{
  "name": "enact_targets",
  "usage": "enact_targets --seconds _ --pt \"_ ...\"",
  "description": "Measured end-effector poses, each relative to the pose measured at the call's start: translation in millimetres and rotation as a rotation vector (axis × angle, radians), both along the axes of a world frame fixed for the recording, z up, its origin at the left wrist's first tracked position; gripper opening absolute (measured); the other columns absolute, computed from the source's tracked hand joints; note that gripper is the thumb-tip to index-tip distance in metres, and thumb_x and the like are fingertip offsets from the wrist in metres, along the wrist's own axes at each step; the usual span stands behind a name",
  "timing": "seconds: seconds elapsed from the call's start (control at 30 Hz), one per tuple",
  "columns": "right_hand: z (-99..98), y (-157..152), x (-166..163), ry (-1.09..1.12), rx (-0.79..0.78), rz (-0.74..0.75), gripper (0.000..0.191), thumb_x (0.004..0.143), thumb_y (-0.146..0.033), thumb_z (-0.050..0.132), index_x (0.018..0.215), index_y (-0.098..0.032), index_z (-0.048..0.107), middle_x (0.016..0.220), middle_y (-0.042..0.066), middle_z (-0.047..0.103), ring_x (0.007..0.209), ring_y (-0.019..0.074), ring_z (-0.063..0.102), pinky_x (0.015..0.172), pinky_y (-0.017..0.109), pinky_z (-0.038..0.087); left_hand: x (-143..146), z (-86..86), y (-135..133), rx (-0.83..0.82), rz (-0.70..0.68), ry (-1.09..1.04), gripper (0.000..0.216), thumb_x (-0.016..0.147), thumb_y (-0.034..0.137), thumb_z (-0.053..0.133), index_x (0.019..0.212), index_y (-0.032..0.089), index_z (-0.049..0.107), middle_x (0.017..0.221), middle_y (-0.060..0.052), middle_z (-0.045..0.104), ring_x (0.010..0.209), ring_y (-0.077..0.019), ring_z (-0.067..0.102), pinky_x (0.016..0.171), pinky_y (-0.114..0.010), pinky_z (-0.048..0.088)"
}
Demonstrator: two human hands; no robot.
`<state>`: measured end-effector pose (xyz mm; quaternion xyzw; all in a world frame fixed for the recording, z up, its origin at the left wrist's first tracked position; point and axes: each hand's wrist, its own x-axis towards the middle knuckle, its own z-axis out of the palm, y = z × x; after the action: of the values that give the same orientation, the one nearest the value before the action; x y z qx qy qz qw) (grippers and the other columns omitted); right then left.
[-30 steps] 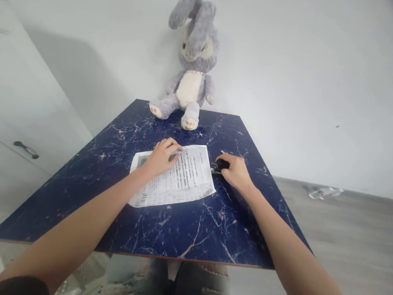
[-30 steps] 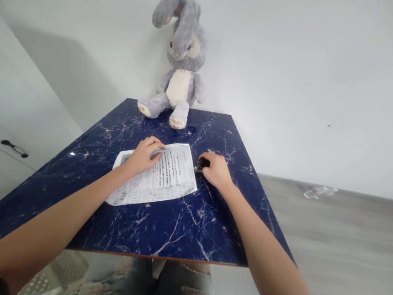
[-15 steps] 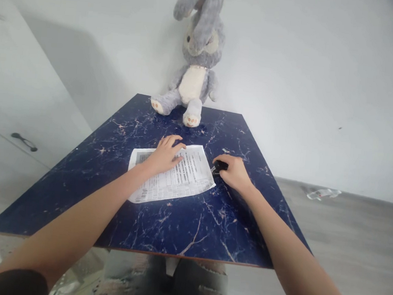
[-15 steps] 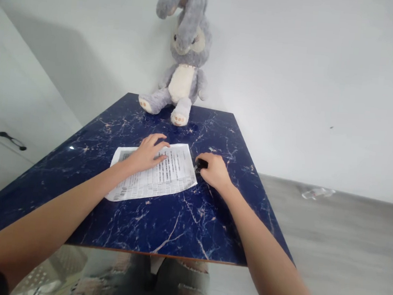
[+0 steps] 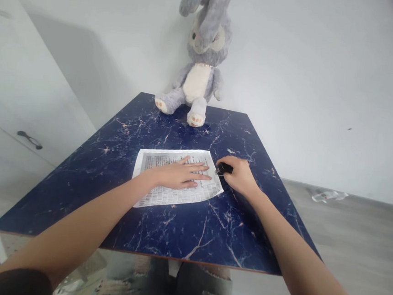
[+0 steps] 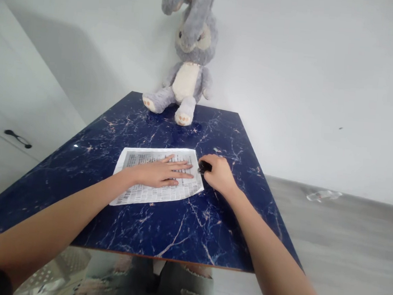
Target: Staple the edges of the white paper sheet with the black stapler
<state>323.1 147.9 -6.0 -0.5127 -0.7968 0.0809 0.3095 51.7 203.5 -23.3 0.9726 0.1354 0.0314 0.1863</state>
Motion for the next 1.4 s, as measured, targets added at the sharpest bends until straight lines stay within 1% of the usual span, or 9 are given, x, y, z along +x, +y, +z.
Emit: enact_targets --seconds 0.23,0.33,0.43,0.57,0.8,0.97,1.2,1.3,1.4 --pt "0.2 0 0 -0.024 -0.041 0.005 0.043 0.064 0.002 0.05 0.091 -0.022 0.074 0.092 0.003 0.078 0.088 0.0228 0.071 0.084 0.034 0.05 2 -0.5 -3 0.005 -0.009 -0.033 0.055 0.108 0.034 0.043 0.16 0.05 0.035 0.173 0.009 0.022 0.161 -0.0228 0.022 0.134 -0.05 0.008" --pt "0.9 0 0 -0.033 -0.055 0.021 0.045 0.063 0.002 0.049 0.091 -0.021 0.074 0.093 0.003 0.078 0.088 0.0225 0.07 0.084 0.033 0.049 3 -1.3 -3 0.019 -0.013 -0.041 0.056 0.108 0.035 0.043 0.161 0.05 0.033 0.173 0.009 0.022 0.162 -0.0224 0.02 0.134 -0.049 0.01" --pt "1.2 0 0 -0.039 -0.065 0.03 0.043 0.065 0.002 0.049 0.093 -0.02 0.073 0.094 0.004 0.077 0.089 0.0223 0.069 0.084 0.033 0.048 4 -2.5 -3 0.029 -0.012 -0.037 0.057 0.109 0.036 0.042 0.162 0.049 0.03 0.174 0.009 0.021 0.162 -0.0223 0.02 0.134 -0.049 0.01" --pt "0.1 1 0 -0.077 -0.067 0.028 0.04 0.067 0.002 0.049 0.093 -0.02 0.072 0.092 0.004 0.076 0.089 0.0229 0.067 0.083 0.033 0.046 5 -4.2 -2 0.042 -0.011 -0.023 0.058 0.108 0.034 0.041 0.163 0.048 0.029 0.174 0.009 0.02 0.162 -0.0218 0.018 0.134 -0.05 0.009" --pt "-0.7 1 -1 -0.2 -0.086 0.01 0.047 0.066 0.003 0.048 0.1 -0.021 0.069 0.094 0.004 0.075 0.093 0.0238 0.065 0.089 0.036 0.041 5 -4.6 -3 0.038 -0.016 -0.018 0.057 0.109 0.035 0.04 0.163 0.048 0.029 0.174 0.008 0.017 0.163 -0.0218 0.016 0.134 -0.051 0.009" --pt "-1.0 0 -3 -0.275 -0.068 0.016 0.046 0.068 0.003 0.047 0.103 -0.02 0.068 0.097 0.005 0.075 0.094 0.0244 0.063 0.088 0.036 0.039 5 -0.2 -5 0.009 -0.002 -0.013 0.056 0.109 0.033 0.04 0.163 0.047 0.032 0.174 0.006 0.017 0.162 -0.0229 0.019 0.133 -0.053 0.004" --pt "-3.1 0 -4 -0.327 -0.042 0.011 0.044 0.069 0.002 0.047 0.102 -0.021 0.066 0.096 0.004 0.073 0.096 0.0238 0.062 0.086 0.035 0.036 6 6.2 -8 0.025 0.0 -0.001 0.057 0.108 0.032 0.04 0.163 0.044 0.032 0.174 0.004 0.018 0.162 -0.024 0.019 0.133 -0.055 0.005" --pt "-1.8 -2 -6 -0.374 -0.02 0.017 0.042 0.071 0.001 0.048 0.103 -0.021 0.065 0.099 0.004 0.073 0.097 0.0239 0.061 0.086 0.035 0.035 5 6.7 -8 0.024 -0.015 0.008 0.056 0.109 0.033 0.038 0.163 0.042 0.033 0.175 0.003 0.018 0.162 -0.0235 0.018 0.133 -0.054 0.005" --pt "-0.8 -4 -8 -0.439 0.001 0.039 0.039 0.074 0.0 0.05 0.104 -0.021 0.064 0.1 0.005 0.071 0.096 0.0243 0.059 0.085 0.036 0.034 4 5.8 -8 0.01 -0.014 0.009 0.057 0.108 0.033 0.041 0.163 0.044 0.033 0.175 0.003 0.018 0.162 -0.0239 0.02 0.133 -0.054 0.006"
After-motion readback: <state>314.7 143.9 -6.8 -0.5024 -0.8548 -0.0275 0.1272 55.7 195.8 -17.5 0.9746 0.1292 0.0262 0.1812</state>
